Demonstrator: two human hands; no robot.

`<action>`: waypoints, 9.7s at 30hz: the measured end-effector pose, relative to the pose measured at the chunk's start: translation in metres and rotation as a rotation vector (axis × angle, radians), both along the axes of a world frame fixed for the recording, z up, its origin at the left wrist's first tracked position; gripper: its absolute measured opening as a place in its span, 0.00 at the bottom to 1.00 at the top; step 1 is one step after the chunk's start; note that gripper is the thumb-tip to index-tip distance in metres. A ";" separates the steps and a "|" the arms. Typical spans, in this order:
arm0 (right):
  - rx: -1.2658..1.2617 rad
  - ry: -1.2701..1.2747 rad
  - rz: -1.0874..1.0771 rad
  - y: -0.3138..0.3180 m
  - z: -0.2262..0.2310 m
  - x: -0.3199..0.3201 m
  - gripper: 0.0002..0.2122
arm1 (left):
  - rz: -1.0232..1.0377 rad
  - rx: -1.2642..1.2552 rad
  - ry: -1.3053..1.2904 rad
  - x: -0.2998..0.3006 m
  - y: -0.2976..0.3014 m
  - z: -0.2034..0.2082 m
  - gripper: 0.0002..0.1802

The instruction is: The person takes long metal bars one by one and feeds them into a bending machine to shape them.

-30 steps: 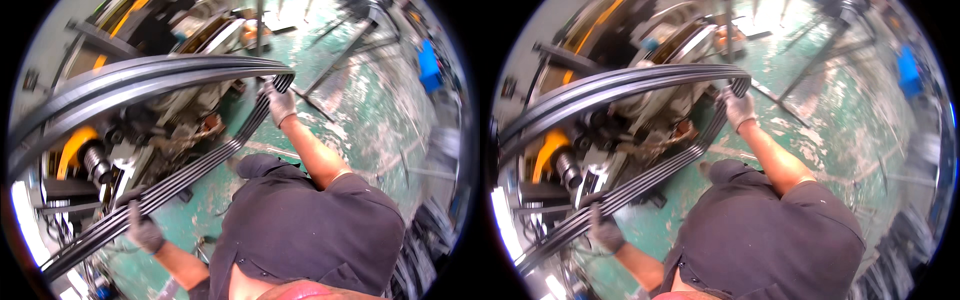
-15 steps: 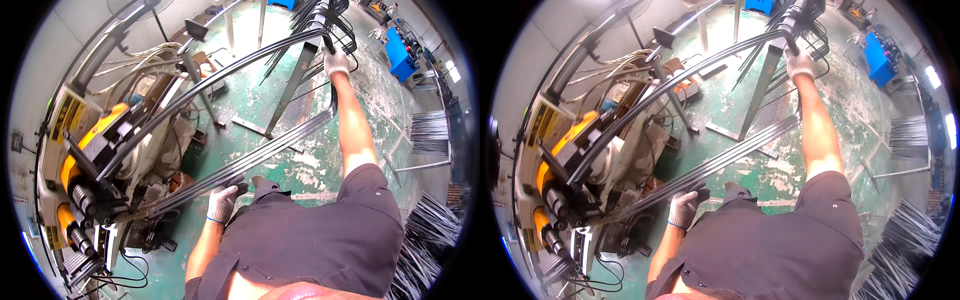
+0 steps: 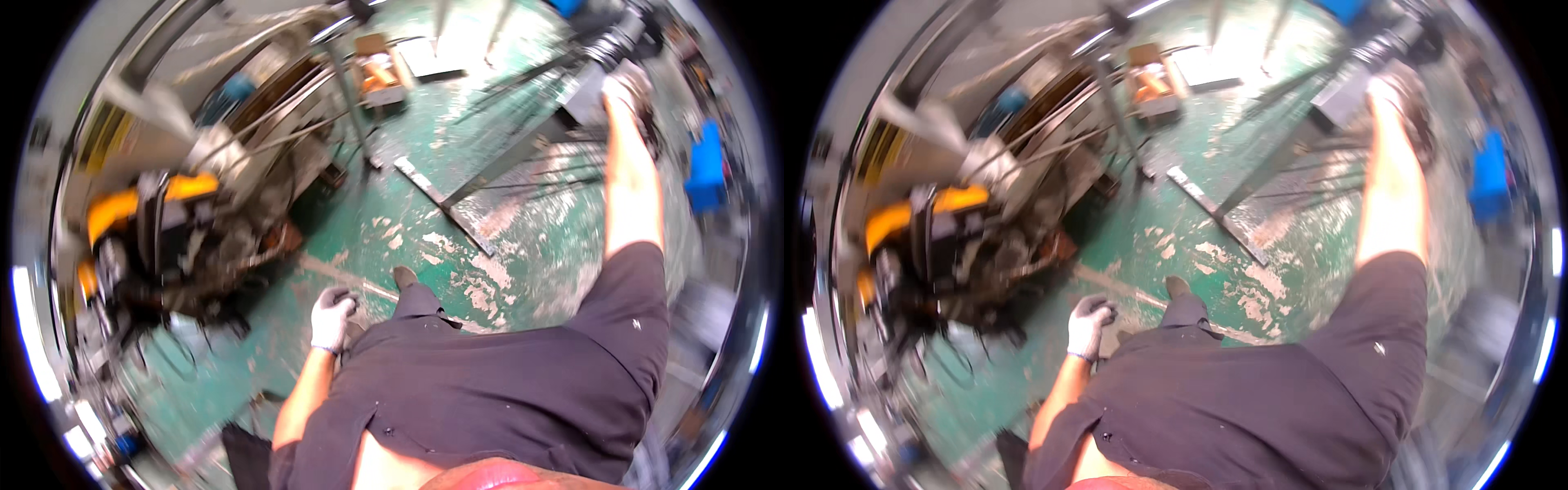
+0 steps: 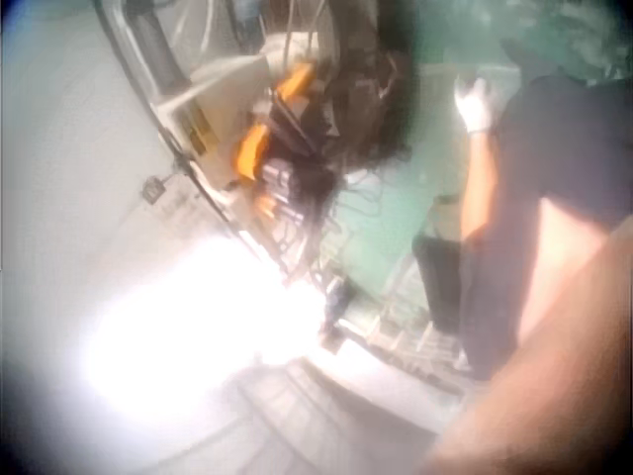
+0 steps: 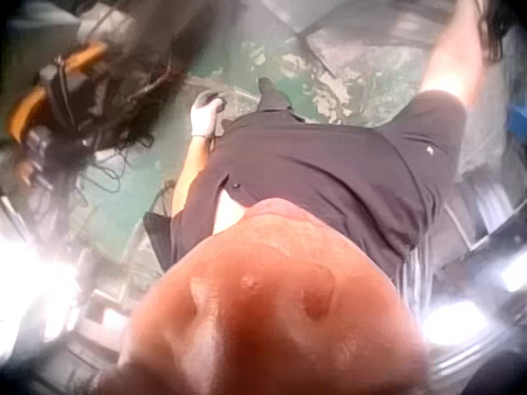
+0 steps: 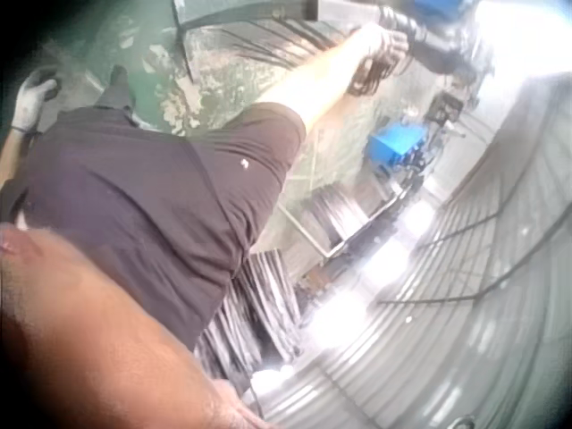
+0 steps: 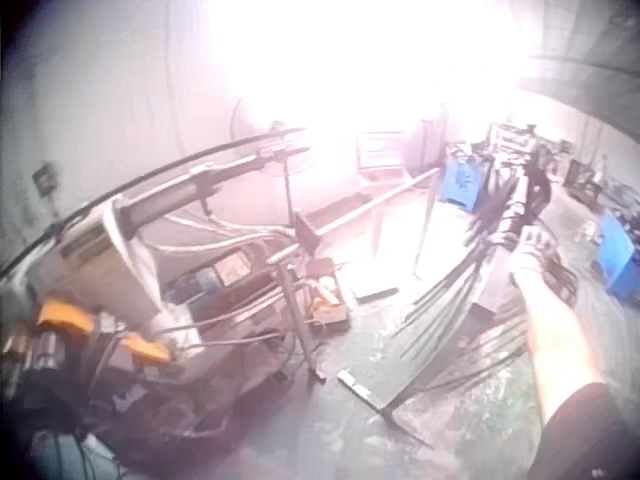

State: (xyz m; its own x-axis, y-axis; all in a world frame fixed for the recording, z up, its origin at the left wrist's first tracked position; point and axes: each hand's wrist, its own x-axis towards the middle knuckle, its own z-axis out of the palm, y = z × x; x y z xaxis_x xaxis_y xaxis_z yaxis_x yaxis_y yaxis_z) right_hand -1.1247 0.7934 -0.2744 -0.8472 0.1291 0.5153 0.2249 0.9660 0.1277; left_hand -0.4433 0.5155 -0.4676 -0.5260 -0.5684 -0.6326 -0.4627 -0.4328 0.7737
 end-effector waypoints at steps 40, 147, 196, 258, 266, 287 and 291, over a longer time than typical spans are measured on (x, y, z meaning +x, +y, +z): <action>0.024 -1.732 1.636 -0.517 -0.402 1.400 0.38 | 1.380 -0.820 -1.871 0.972 0.236 0.083 0.13; -2.453 -1.506 0.192 -0.542 -0.186 0.869 0.10 | 0.963 -0.351 1.147 0.700 -0.313 0.195 0.17; -1.912 -1.059 0.723 -0.737 -0.141 1.025 0.19 | 0.750 -0.196 0.681 0.681 -0.616 0.047 0.19; -0.646 -1.292 0.478 -0.604 -0.309 1.134 0.19 | 0.799 -0.116 0.951 1.172 -0.731 0.037 0.34; -0.629 -1.387 0.576 -0.633 -0.307 1.085 0.16 | 1.398 -0.192 0.826 1.089 -0.699 0.018 0.41; -0.481 -1.221 1.002 -0.606 -0.484 0.768 0.26 | 0.583 -0.090 0.097 0.636 -0.566 -0.102 0.23; -0.646 -1.502 0.599 -0.626 -0.396 0.808 0.22 | 0.182 -0.557 -0.126 0.629 -0.569 -0.098 0.20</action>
State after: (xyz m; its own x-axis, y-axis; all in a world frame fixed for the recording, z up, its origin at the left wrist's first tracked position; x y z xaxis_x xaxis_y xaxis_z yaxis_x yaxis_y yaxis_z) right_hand -0.3170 0.1677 -0.6707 -0.5029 -0.5045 -0.7018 -0.0952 0.8394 -0.5352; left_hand 0.1860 -0.0538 -0.5653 -0.3290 -0.9064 -0.2650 -0.5221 -0.0593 0.8508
